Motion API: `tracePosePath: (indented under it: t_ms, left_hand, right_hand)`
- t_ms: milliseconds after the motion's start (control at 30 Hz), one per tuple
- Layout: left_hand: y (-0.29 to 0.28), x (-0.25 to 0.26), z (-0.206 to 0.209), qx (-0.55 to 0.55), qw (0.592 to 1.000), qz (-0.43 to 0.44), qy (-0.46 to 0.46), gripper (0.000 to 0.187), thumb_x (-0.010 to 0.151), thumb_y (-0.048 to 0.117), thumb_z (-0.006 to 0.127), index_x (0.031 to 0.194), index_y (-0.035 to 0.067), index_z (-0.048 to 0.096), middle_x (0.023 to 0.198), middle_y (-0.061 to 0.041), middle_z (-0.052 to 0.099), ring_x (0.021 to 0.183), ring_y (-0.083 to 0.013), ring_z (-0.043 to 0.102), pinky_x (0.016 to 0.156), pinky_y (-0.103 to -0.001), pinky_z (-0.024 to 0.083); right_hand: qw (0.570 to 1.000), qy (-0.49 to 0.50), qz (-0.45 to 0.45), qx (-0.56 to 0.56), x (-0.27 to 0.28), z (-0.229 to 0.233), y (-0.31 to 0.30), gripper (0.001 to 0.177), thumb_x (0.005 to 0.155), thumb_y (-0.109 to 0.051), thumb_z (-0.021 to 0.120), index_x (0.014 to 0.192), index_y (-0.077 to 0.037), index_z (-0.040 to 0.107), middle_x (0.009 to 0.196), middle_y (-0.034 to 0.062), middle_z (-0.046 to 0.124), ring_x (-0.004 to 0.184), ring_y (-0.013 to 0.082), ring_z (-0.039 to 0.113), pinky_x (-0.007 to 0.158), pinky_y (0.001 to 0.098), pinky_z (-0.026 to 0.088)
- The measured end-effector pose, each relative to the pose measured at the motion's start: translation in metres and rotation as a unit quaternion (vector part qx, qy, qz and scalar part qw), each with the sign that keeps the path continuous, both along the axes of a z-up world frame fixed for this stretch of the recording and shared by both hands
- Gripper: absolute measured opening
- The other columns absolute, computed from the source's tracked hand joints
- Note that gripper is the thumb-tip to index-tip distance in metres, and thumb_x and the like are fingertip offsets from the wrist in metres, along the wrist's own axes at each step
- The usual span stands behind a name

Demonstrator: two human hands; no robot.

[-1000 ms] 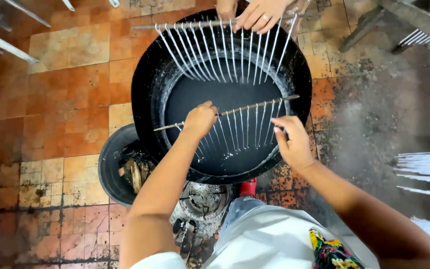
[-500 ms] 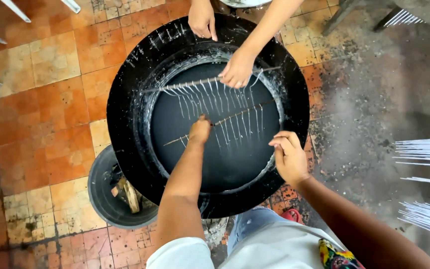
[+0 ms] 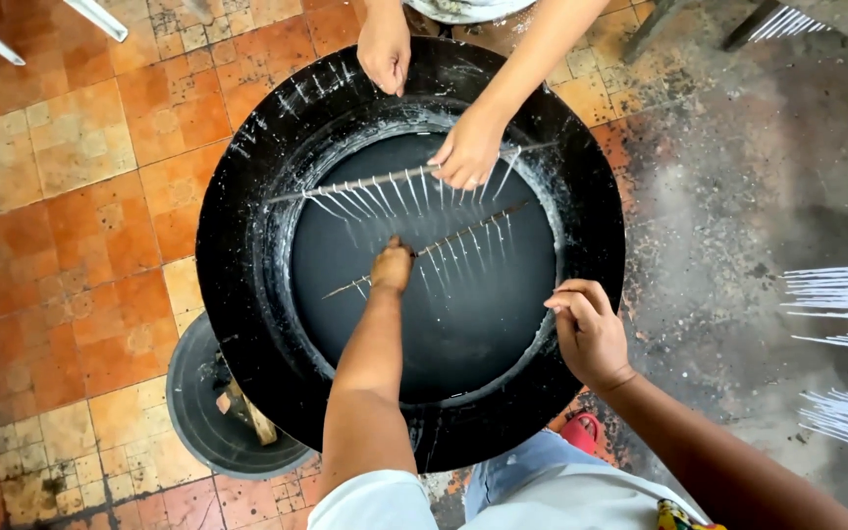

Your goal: Dipping racks of wicks into a vat of molten wax and hanging them on a frame to dry and build up layers.

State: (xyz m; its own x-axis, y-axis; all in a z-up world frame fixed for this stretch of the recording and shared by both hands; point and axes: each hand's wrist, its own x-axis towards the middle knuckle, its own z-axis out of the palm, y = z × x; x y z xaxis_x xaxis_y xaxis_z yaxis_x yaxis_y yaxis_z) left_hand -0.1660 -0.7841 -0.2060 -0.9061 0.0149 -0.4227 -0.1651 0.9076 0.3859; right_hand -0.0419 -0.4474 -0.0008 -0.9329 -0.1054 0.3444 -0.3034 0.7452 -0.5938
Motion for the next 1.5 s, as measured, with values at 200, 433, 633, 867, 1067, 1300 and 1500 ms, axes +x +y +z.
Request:
tracePosePath:
  t_ms: [200,433,633,867,1067,1300,1500]
  left_hand:
    - [-0.006,-0.006,-0.027,-0.024,1.0,-0.007,0.012,0.027,0.1,0.019,0.056,0.112,0.007,0.077,0.134,-0.017,0.063,0.113,-0.0423,0.07,0.097,-0.05,0.059]
    - [-0.008,-0.014,-0.045,-0.019,1.0,0.004,0.001,0.029,0.103,0.018,0.05,0.114,0.008,0.075,0.14,-0.014,0.059,0.115,-0.0428,0.069,0.099,-0.053,0.058]
    - [-0.007,-0.011,-0.046,-0.037,0.999,0.005,0.022,0.027,0.102,0.019,0.053,0.11,0.009,0.076,0.134,-0.011,0.063,0.109,-0.0417,0.072,0.094,-0.051,0.06]
    - [-0.004,-0.013,-0.047,-0.05,0.999,-0.009,0.011,0.028,0.102,0.019,0.052,0.112,0.009,0.076,0.138,-0.011,0.062,0.115,-0.0399,0.07,0.097,-0.052,0.059]
    - [-0.003,-0.008,0.028,-0.088,0.994,-0.044,0.043,0.023,0.099,0.026,0.064,0.114,0.012,0.075,0.14,-0.009,0.061,0.109,-0.0387,0.072,0.097,-0.054,0.058]
    - [0.007,0.047,0.2,-0.132,0.976,-0.077,0.154,0.018,0.097,0.028,0.066,0.104,0.013,0.073,0.105,-0.006,0.064,0.09,-0.0341,0.075,0.078,-0.046,0.063]
    - [0.022,0.091,0.339,-0.214,0.924,-0.093,0.304,0.014,0.094,0.03,0.066,0.097,0.017,0.07,0.093,0.0,0.058,0.078,-0.0244,0.074,0.067,-0.038,0.064]
  right_hand:
    - [1.0,-0.021,-0.011,-0.002,0.003,0.005,-0.002,0.024,0.093,-0.001,0.065,0.097,-0.025,0.07,0.108,-0.006,0.065,0.076,0.024,0.073,0.064,0.0345,0.061]
    - [0.999,-0.032,-0.018,-0.013,0.003,0.008,-0.004,0.028,0.089,0.004,0.066,0.097,-0.022,0.07,0.107,-0.0026,0.066,0.074,0.0281,0.073,0.061,0.0375,0.062]
    - [0.999,-0.028,-0.014,-0.011,0.003,0.005,-0.003,0.027,0.089,0.002,0.067,0.098,-0.022,0.07,0.107,-0.0024,0.066,0.074,0.0276,0.073,0.061,0.037,0.061]
    - [1.0,0.005,-0.004,-0.029,0.002,-0.006,0.0,0.023,0.091,-0.003,0.066,0.097,-0.025,0.07,0.105,-0.0044,0.066,0.074,0.0244,0.071,0.067,0.0355,0.06]
    - [0.998,0.022,0.017,-0.059,-0.004,-0.001,-0.001,0.018,0.092,-0.006,0.065,0.095,-0.022,0.071,0.105,-0.005,0.066,0.077,0.0216,0.073,0.069,0.0325,0.06]
    - [0.987,0.043,0.064,-0.141,-0.009,0.017,0.001,0.013,0.09,-0.006,0.07,0.098,-0.017,0.071,0.105,0.0002,0.068,0.076,0.024,0.07,0.07,0.0354,0.059]
    - [0.967,0.161,0.107,-0.167,-0.04,0.106,0.025,0.001,0.097,-0.013,0.072,0.098,-0.013,0.072,0.101,0.004,0.064,0.093,0.0265,0.066,0.085,0.0382,0.053]
